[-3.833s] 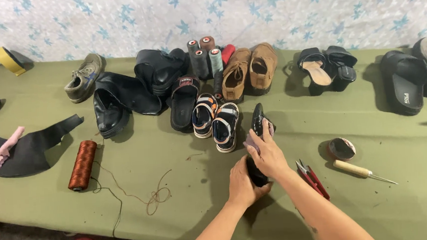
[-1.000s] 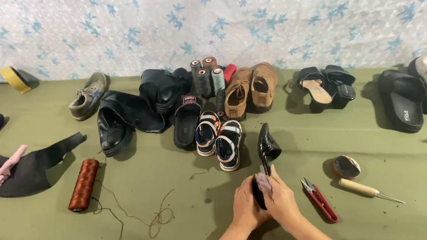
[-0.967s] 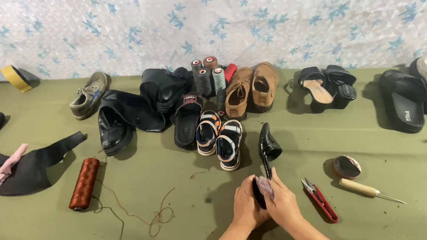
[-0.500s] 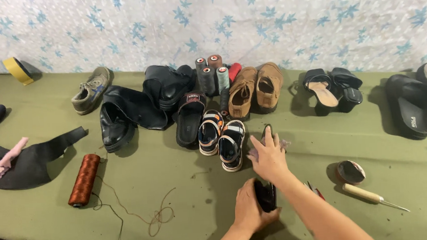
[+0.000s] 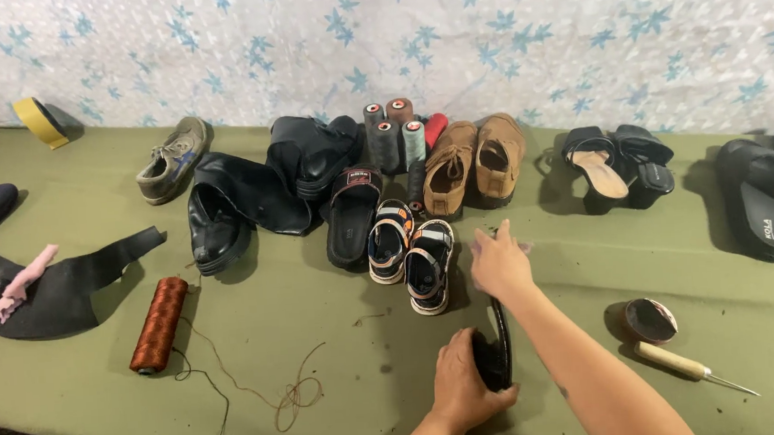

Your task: The person wipes a pair of children's sandals with a cloth, cleaning the straps and soles. They then pick up a black high-heeled shoe and wipe it with the same cloth, cleaning the upper and heel. Finally, they pick up a black slide sandal and wipe it with the cloth.

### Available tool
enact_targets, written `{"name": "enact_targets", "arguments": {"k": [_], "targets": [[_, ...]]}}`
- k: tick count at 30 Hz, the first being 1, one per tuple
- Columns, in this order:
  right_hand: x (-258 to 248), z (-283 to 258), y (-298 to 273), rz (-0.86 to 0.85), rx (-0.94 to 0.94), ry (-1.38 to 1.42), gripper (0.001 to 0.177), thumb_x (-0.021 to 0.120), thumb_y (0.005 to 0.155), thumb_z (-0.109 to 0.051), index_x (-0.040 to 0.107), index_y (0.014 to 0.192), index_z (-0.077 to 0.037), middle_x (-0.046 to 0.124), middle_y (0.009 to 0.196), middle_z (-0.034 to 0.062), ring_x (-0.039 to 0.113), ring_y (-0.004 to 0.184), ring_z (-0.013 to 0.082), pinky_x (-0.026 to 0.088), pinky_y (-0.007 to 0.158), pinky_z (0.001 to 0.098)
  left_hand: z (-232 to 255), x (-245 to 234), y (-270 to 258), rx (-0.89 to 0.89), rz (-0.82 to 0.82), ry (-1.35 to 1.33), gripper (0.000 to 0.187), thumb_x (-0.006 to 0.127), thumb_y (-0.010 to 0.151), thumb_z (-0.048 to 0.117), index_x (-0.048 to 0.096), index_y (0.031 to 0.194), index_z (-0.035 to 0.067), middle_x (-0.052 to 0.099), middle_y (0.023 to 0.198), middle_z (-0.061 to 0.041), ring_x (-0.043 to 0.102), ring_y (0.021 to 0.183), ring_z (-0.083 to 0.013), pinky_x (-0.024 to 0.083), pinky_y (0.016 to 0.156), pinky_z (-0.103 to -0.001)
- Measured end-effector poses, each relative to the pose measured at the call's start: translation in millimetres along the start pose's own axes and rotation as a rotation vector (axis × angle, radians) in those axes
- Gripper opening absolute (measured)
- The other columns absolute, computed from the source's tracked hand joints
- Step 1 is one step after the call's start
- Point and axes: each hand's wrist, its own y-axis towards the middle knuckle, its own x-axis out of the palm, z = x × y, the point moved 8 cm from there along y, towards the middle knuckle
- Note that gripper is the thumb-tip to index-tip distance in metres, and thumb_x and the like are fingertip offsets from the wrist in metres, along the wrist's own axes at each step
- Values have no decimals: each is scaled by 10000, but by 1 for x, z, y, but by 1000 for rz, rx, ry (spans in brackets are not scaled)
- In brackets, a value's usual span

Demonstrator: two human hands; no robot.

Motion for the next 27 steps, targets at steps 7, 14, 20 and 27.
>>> {"name": "enact_targets", "arguments": {"k": [7,14,20,27], "targets": [[9,0,-88,19,-184,59,604,576,849,-85,517,1450,-108,168,1591,414,529,1191,536,549,919,539,13,-10,5,25,-28,-35,841,878,557,309,509,1264,41,646,1128,-127,626,984,-325,465,936,-409],[15,19,-103,113,-137,-8,821,624,876,-269,259,1609,-207,57,1640,373,141,1458,648,252,1052,781,4,0,-1,37,13,-49,855,865,545,297,485,1263,29,652,1076,-131,613,868,-353,488,869,-421],[6,0,-45,174,-98,10,717,524,965,-358,263,1616,-209,3,1667,345,30,1508,597,126,1147,736,1,-2,3,6,37,-54,826,874,554,315,508,1234,21,659,992,-112,622,815,-311,515,816,-395],[7,13,-103,177,-216,315,736,615,900,-104,304,1566,-65,84,1564,496,196,1386,730,305,1081,706,2,0,1,-39,-43,-43,940,887,569,312,473,1371,48,664,1209,-127,646,1013,-340,497,940,-419]]}}
